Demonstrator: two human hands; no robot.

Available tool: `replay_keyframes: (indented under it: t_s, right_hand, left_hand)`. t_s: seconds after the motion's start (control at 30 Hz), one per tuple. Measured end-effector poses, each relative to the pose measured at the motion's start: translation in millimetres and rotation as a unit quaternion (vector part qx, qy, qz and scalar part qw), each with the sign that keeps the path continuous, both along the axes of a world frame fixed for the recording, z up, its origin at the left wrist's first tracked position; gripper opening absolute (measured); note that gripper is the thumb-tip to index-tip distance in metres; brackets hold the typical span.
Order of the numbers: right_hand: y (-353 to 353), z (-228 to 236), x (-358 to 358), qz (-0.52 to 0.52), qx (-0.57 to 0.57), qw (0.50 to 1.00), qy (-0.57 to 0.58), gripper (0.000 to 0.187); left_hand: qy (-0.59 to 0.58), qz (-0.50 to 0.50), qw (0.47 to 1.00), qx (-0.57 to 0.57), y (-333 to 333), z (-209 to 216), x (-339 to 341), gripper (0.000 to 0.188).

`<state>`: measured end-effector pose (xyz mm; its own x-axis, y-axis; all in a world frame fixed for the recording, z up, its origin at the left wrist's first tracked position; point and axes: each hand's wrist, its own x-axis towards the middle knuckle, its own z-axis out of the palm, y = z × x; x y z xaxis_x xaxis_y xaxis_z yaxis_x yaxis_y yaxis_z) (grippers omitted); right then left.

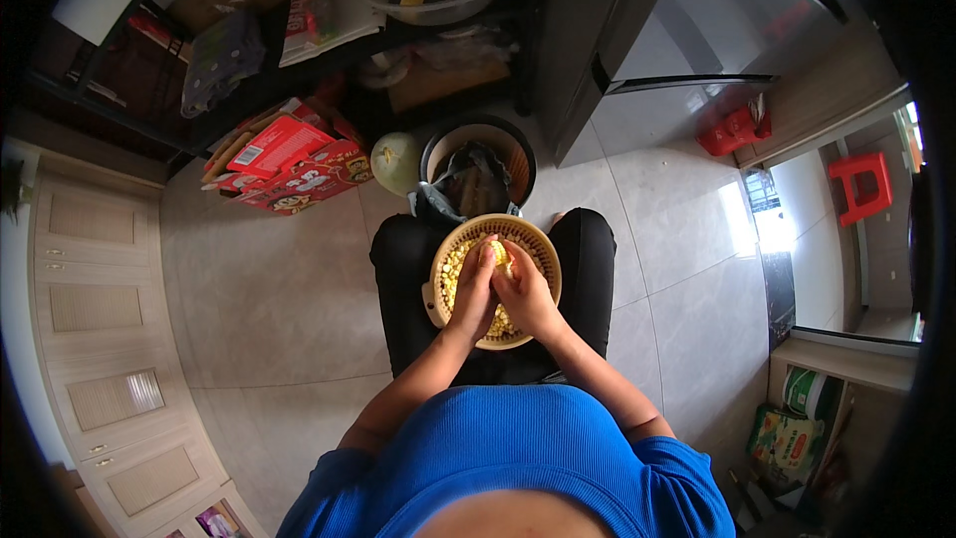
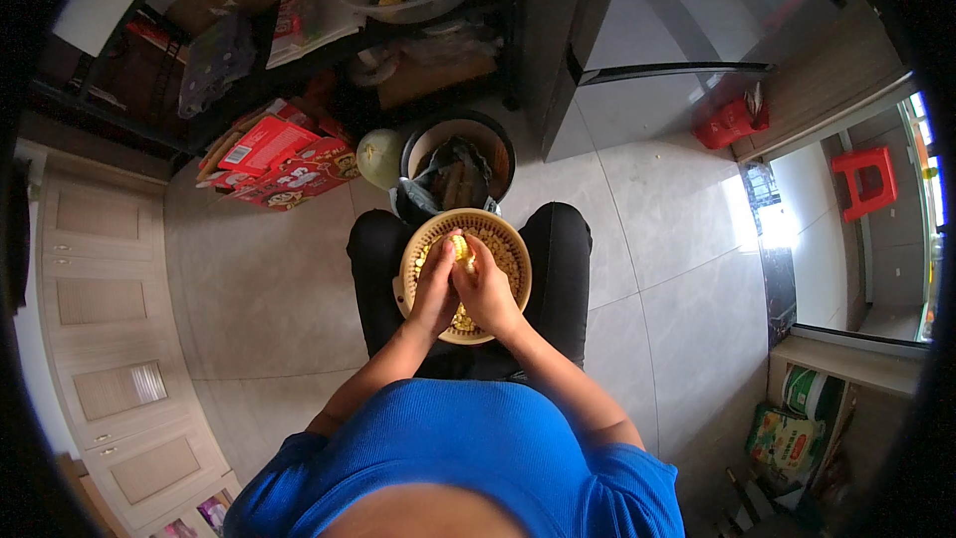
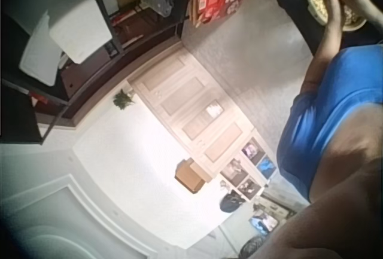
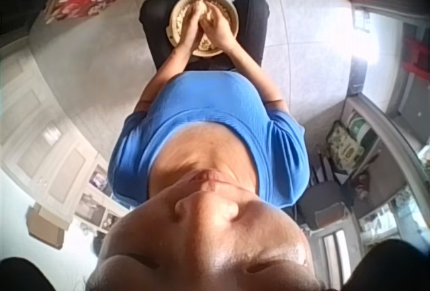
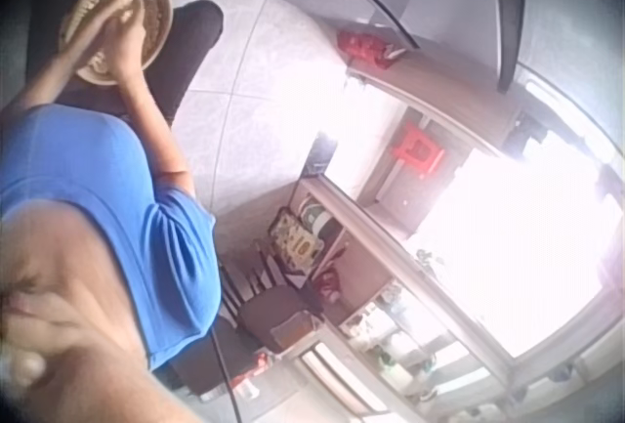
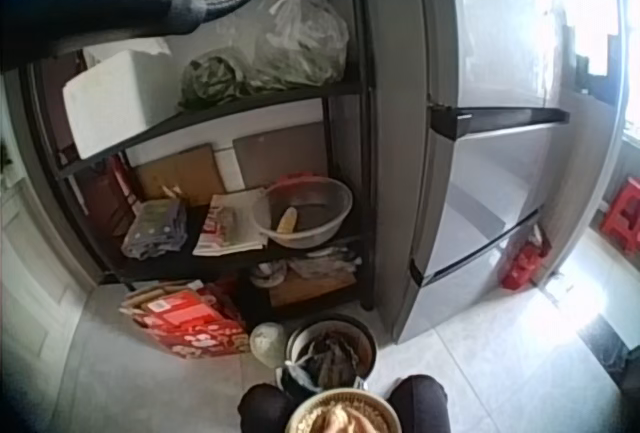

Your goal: The person sits on the floor and removes corn kernels from a cob by hand, placing them into a bowl. They retrieve a second corn cob from a nearby shelf and continue the process of stripping the kernels.

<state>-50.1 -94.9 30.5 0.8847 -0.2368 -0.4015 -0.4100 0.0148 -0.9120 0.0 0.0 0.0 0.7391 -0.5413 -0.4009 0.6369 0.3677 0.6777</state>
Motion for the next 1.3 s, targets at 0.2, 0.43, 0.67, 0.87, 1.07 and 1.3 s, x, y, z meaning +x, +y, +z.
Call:
replay_keyframes:
  t_s: [0.2, 0.43, 0.67, 0.87, 1.07, 1.3]
  right_hand:
    - [-6, 9, 8, -0.119, 0.201, 0.972, 0.002, 0.037]
    - [-6, -19, 15, -0.140, 0.251, 0.956, -0.064, 0.037]
    - [0, -22, 5, -0.048, 0.085, 0.988, -0.121, 0.046]
    - [-8, -14, 5, -0.064, 0.108, 0.990, -0.061, 0.042]
    - [-12, -1, 11, -0.134, 0.249, 0.959, 0.020, 0.036]
    - [-18, -1, 11, -0.129, 0.322, 0.938, -0.020, 0.034]
  left_hand:
    - [-0.013, -0.015, 0.999, -0.033, -3, -3, -2, 0.037]
    - [-0.002, -0.044, 0.998, -0.043, 2, 19, 4, 0.044]
    - [0.033, 0.021, 0.999, -0.038, -3, -1, 6, 0.040]
    - [0.016, -0.002, 1.000, -0.025, -4, 0, 6, 0.041]
    - [-0.039, -0.019, 0.999, -0.032, -3, -7, -4, 0.048]
    - [-0.022, -0.025, 0.999, -0.034, -4, 4, -7, 0.043]
